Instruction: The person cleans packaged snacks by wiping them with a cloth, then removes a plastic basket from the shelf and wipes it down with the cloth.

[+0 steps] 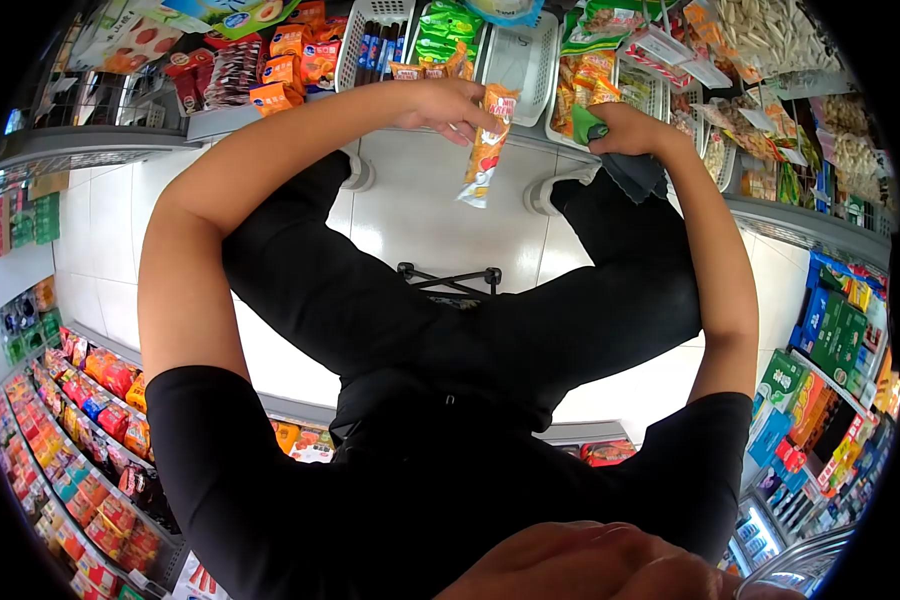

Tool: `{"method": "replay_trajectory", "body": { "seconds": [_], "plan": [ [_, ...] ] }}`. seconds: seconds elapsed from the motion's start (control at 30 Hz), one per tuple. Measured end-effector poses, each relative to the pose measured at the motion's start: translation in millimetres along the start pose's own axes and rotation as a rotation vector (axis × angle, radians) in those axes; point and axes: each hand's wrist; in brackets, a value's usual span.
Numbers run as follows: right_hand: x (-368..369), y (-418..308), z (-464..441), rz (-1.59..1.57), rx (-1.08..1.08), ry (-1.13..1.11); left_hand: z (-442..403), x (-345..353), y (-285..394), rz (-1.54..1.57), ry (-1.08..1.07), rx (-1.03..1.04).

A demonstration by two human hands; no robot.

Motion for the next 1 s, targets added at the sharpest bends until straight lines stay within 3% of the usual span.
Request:
{"method": "replay_trajectory", "body": {
  "seconds": [0.2, 0.3, 0.5, 0.6, 0.7, 1.0],
  "plan": [
    [-7, -18, 1, -0.016, 0.009, -0.048, -3, 5, -3, -0.063, -0.120, -0.049],
    [-5, -15, -2, 0.043, -0.021, 0.087, -3, 8, -3, 0.003, -0.143, -0.026],
    [-7, -32, -9, 0.079, -0.133, 0.634, 24, 18, 16, 0.289, -0.175, -0.017],
    [-18, -62, -8, 0.057, -0.171, 0.702, 16, 16, 12, 0.409, -0.193, 0.051],
    [-21, -75, -15, 0.208, -0.459, 0.774, 9, 14, 9, 0.457, -0.212, 0.128],
    [-8, -91, -26, 0.159, -0.471, 0.624, 22, 23, 14, 0.238, -0.152, 0.277]
  ]
}}
Point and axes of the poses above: each hand's wrist, its own z-axis away from the middle knuckle, its own x-axis out of the palm, y = z × x, and after that the axes turned 14 degrees about -x, right-handed
